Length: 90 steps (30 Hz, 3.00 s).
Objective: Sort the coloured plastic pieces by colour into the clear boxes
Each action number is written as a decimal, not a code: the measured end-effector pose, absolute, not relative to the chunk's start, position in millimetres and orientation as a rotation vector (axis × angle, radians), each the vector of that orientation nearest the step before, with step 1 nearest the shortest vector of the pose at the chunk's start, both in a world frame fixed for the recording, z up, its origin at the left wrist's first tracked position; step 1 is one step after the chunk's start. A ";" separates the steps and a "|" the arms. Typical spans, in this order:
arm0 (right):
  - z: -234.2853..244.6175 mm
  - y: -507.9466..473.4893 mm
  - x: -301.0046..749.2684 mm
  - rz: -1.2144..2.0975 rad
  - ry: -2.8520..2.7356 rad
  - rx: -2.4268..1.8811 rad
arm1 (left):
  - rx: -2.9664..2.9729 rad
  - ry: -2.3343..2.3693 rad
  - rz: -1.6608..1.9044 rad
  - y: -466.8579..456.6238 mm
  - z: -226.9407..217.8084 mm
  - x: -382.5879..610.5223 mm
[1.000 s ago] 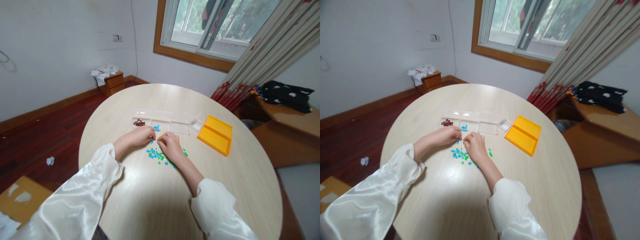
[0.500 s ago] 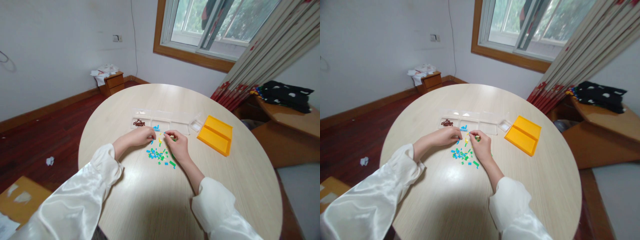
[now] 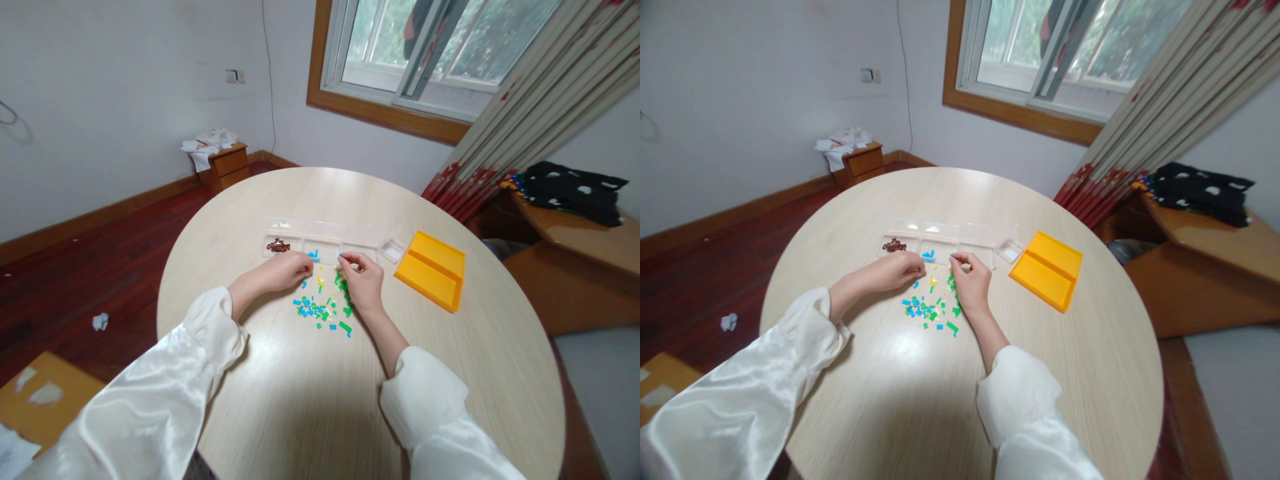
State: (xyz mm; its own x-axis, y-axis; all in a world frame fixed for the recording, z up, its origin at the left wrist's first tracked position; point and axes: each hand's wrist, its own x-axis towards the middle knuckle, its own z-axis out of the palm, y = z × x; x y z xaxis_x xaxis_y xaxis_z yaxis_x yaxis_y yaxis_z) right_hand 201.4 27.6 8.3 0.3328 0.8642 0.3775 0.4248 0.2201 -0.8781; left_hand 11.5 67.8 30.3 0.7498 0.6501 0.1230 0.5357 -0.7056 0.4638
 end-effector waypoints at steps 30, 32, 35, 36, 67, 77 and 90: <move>10.6 20.4 186.0 0.288 -1.854 -1.142 | 1.513 0.825 0.801 69.2 22.6 23.0; 10.5 20.4 186.2 0.290 -1.859 -1.179 | 1.531 0.819 0.793 69.2 21.8 23.3; 10.1 22.1 188.7 0.256 -1.855 -1.222 | 1.605 0.863 0.784 71.1 22.0 21.3; 9.9 23.4 190.4 0.225 -1.839 -1.242 | 1.660 0.891 0.775 71.9 23.0 19.5; 10.4 1.6 191.8 0.071 -2.039 -1.239 | 2.344 0.830 0.309 68.8 27.7 6.5; 10.8 -6.9 183.7 0.141 -2.182 -1.388 | 2.331 0.787 0.307 69.0 27.7 6.5; 3.9 -4.0 178.2 0.208 -2.133 -1.394 | 2.158 0.884 0.605 69.9 28.1 9.5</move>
State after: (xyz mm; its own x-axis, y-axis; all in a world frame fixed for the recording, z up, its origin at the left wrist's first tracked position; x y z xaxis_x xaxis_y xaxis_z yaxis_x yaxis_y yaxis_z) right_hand 178.2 -4.0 3.9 -0.2882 0.8791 0.3796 0.7892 0.4426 -0.4258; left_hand 9.5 69.9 28.1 0.6553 0.7409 0.1471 0.4047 -0.5088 0.7598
